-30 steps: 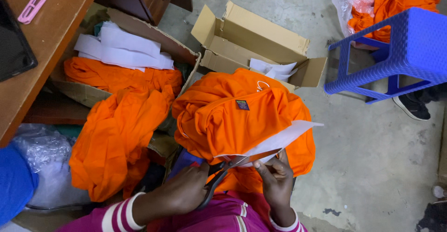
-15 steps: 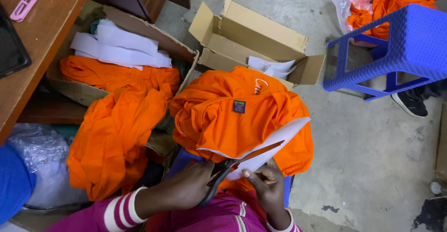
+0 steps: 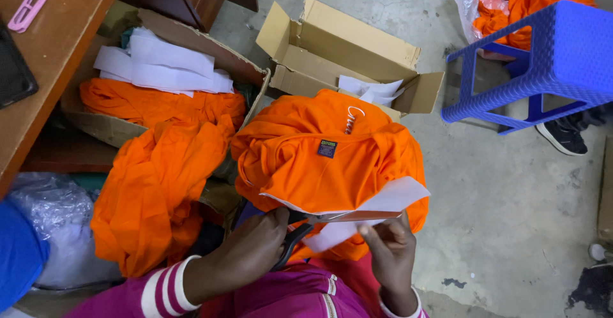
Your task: The person uses scissors to cut a white paper template into a specific shape. They repeatedly position the paper over a pile of orange t-shirts and trim the edges. The cut pieces are placed into a nearby cardboard box.
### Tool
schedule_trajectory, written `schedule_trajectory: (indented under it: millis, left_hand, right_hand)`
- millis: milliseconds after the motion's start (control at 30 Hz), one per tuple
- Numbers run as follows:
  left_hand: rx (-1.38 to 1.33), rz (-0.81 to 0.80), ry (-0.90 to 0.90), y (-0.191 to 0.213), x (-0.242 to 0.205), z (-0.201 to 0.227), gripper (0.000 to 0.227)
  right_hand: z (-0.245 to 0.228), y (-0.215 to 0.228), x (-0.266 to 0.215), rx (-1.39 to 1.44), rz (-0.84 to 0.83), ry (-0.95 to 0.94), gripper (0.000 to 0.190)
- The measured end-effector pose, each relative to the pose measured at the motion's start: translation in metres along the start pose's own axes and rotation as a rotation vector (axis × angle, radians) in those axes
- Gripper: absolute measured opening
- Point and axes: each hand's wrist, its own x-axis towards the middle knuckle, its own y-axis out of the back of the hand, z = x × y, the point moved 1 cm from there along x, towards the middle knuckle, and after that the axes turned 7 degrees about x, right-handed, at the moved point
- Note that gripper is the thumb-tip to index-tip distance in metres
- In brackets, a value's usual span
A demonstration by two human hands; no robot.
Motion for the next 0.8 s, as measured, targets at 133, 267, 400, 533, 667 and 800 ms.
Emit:
schedule_trajectory:
  millis: [133, 267, 400, 533, 667, 800]
  left_hand:
    - [-0.066, -0.067, 0.014, 0.008, -0.002, 0.009, 0.029]
    - [-0.19, -0.196, 0.069, 0.012, -0.006, 0.015, 0.025]
    - [-0.115, -0.112, -0.053, 0.004, -0.003, 0.008, 0.026]
    - [0.096, -0.032, -0.038, -0.01, 0.002, -0.006, 0.027]
    - [0.182, -0.083, -0.043, 0.009, -0.004, -0.007, 0.027]
    - [0.142, -0.025, -0.053, 0.007, -0.007, -0.001, 0.032]
  right_hand:
    - [-0.025, -0.019, 0.009, -0.053, -0.022, 0.067, 0.013]
    - [-0.022, -0.023, 0.0, -0.083, -0.025, 0.065, 0.01]
    - [-0.011, -0.024, -0.004, -0.054, -0.054, 0.106, 0.015]
    - [0.033, 0.009, -0.016, 0.016, -0.143, -0.046, 0.013]
    - [0.002, 0.01, -0.005, 0.148, -0.023, -0.141, 0.023]
    - [0.006, 0.0, -0.008, 0.057, -0.106, -0.058, 0.014]
